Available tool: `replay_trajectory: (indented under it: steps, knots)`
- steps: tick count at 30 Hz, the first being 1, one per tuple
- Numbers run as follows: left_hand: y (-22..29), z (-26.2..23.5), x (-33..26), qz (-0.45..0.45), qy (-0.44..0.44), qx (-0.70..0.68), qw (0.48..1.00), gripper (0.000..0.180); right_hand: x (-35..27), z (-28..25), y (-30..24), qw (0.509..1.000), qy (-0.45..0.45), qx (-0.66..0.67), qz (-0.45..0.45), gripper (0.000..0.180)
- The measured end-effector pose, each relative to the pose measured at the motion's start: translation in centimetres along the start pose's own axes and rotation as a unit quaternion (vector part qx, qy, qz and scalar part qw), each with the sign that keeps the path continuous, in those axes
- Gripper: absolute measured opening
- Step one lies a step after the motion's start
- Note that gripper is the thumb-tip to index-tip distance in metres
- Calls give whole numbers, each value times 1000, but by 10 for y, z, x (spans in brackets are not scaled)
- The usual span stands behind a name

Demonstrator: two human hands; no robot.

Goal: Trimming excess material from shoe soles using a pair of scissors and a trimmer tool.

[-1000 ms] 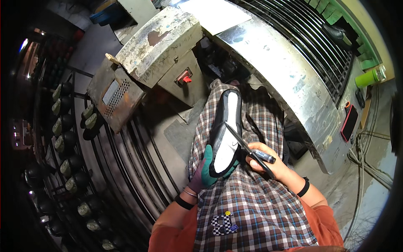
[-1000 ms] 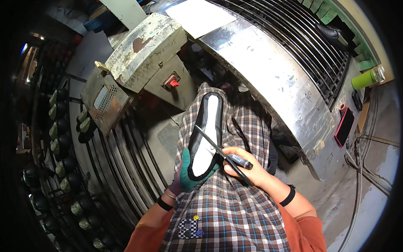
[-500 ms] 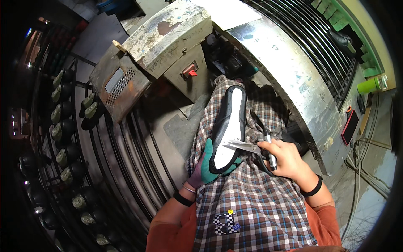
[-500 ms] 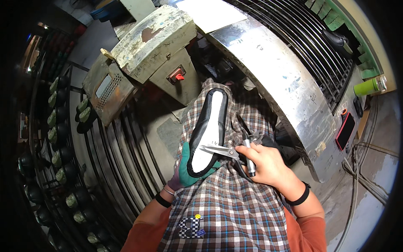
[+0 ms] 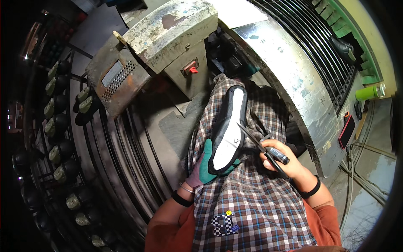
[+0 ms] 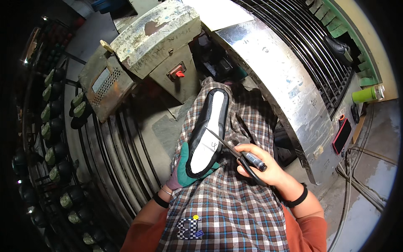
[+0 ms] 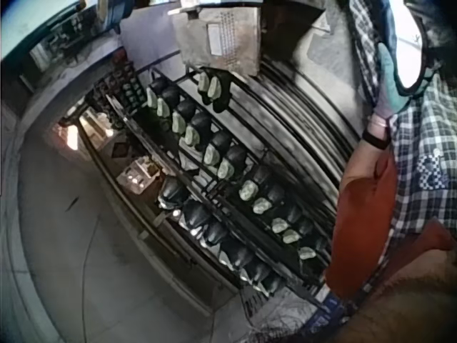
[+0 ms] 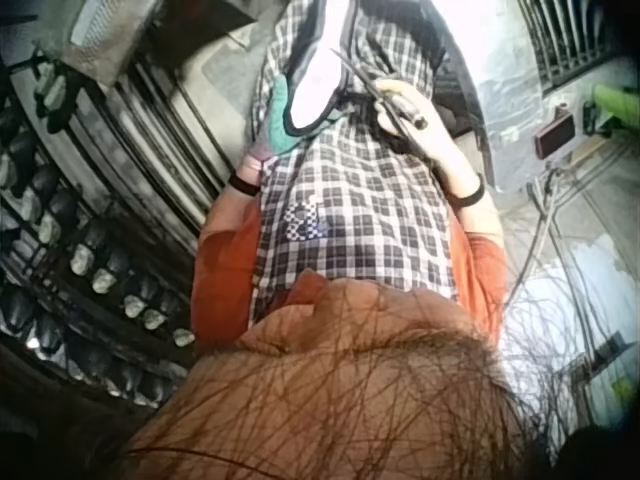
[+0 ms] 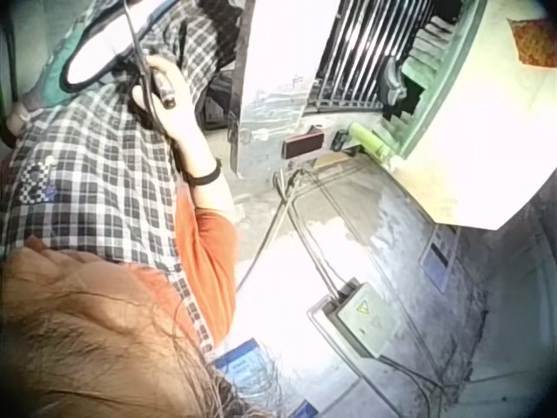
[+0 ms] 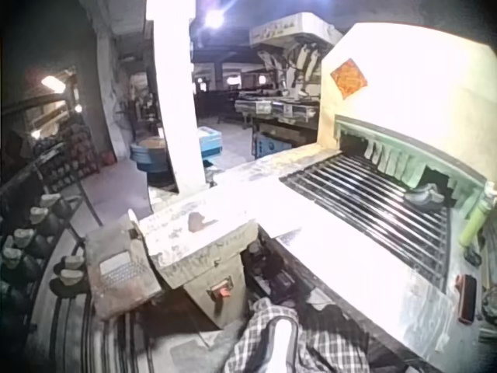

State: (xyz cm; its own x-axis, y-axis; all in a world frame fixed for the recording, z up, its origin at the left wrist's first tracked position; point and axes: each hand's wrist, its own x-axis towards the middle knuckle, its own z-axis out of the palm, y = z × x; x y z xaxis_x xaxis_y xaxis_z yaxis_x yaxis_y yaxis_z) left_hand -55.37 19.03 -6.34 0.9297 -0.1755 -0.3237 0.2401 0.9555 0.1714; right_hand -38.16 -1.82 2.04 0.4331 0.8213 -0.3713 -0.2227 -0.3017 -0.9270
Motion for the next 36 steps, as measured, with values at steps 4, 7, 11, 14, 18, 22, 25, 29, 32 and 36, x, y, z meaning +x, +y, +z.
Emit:
replay_trajectory:
  steps: [4,7,11,14,18,22,25,29,32,36]
  knots:
    - [-7,-11,4,44,19,57,997,68,6,20,-7,979,-46,180,86,54]
    - [-19,-52,-1,105,30,331,937,67,14,24,4,986,-61,138,77,52]
    - [-11,-23,-4,214,-42,429,877,67,16,24,8,965,-54,230,110,48]
    - [-16,-36,1,137,-12,224,965,69,14,23,10,963,-50,241,109,47]
    - [-19,-51,4,99,52,299,948,71,13,25,8,989,-43,118,74,48]
    - [-15,-39,-4,254,27,602,756,71,13,26,6,987,-22,132,86,49]
    - [-19,-43,-1,298,61,625,719,51,14,26,5,992,-41,101,67,48]
    - [-26,-62,3,157,59,352,921,71,14,25,8,992,-20,112,60,49]
    - [-12,-37,-2,222,37,488,844,79,18,24,5,992,-50,105,53,48]
    - [3,-9,-3,266,-32,625,733,92,23,28,6,982,-40,176,56,46]
